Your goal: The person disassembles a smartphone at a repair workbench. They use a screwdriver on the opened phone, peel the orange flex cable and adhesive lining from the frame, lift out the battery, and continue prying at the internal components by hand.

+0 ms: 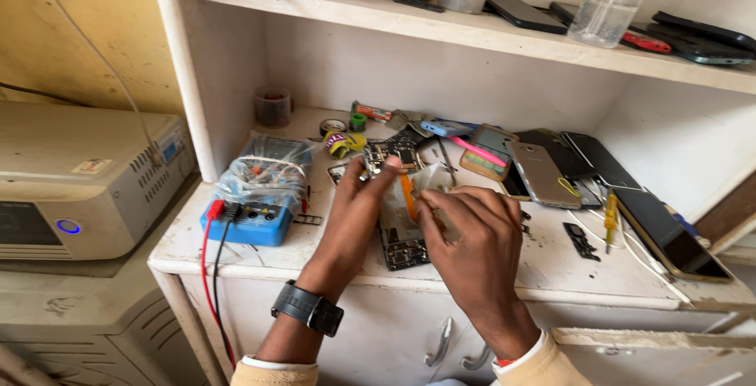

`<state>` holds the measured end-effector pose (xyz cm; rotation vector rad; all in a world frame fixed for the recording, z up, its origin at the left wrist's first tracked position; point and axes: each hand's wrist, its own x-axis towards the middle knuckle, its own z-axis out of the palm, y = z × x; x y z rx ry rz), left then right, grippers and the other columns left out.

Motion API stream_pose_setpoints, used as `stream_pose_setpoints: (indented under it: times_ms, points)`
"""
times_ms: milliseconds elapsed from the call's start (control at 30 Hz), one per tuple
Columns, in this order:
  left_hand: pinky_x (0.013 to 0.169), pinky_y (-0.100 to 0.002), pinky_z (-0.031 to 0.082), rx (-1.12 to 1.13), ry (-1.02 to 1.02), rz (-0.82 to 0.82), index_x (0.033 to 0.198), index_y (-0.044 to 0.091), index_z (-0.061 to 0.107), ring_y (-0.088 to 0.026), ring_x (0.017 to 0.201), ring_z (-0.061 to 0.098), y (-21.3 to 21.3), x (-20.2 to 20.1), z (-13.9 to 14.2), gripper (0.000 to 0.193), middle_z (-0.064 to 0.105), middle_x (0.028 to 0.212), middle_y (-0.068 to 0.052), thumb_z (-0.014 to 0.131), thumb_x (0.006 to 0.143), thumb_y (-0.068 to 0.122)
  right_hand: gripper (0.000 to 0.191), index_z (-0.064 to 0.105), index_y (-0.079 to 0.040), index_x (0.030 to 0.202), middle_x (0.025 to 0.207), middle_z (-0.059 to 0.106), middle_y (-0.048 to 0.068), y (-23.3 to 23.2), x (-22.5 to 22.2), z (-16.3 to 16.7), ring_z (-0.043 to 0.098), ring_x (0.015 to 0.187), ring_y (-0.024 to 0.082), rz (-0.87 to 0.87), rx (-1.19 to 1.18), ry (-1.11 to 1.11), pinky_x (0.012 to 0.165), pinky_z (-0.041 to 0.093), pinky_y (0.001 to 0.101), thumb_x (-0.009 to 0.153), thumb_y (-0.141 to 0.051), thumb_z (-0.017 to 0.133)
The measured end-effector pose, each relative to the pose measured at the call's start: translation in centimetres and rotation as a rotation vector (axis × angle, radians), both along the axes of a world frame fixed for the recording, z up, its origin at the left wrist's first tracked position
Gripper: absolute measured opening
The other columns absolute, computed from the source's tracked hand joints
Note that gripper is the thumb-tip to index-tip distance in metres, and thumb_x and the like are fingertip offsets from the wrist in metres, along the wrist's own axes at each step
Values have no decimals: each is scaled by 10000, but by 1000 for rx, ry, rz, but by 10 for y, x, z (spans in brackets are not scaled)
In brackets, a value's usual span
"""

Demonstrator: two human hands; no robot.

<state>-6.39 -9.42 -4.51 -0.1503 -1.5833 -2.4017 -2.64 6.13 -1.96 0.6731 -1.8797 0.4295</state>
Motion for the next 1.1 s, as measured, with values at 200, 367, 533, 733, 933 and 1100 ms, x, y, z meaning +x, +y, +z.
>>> stream_pose_setpoints:
  times_ms: [200,367,533,733,933,1100]
  points:
    - [827,-315,535,1,116,-102,1321,27,512,-157,981,653,3,4,1,532,716,1104,-103,752,868,169,305,755,-156,1094,823,758,-66,-4,-1,-4,665,848,151,28,-32,-61,807,412,345,812,-196,862]
    - [834,-306,566,34,134,-96,1356,33,472,-136,970,673,3,2,-1,475,714,1115,-87,640,912,55,687,551,-58,1374,958,788,7,4,0,-10,718,906,205,221,-48,-241,875,463,372,775,-167,867]
    - [820,-314,563,11,145,-73,1340,19,509,-131,945,662,3,2,-2,400,715,1104,-92,600,950,31,545,605,-33,1261,1051,774,80,12,11,-24,751,987,241,301,-102,-284,884,553,372,787,-136,852]
    - [822,-285,548,4,166,-55,1298,16,537,-106,929,664,5,1,-1,337,735,1074,-77,617,978,86,254,726,-14,1094,1068,778,93,20,21,-40,747,1007,237,289,-79,-189,853,602,338,841,-2,752]
    - [820,-281,546,-37,167,-33,1258,5,571,-98,924,660,8,1,2,301,730,1063,-68,632,987,120,229,754,-31,1065,1058,789,88,26,20,-34,755,987,221,338,-130,-273,833,607,319,842,20,741]
    - [816,-273,548,-18,146,-34,1254,15,578,-87,918,660,7,0,2,302,735,1059,-50,629,981,133,219,778,-43,1046,979,800,81,30,17,-26,791,811,158,320,-254,-557,727,617,289,828,-39,779]
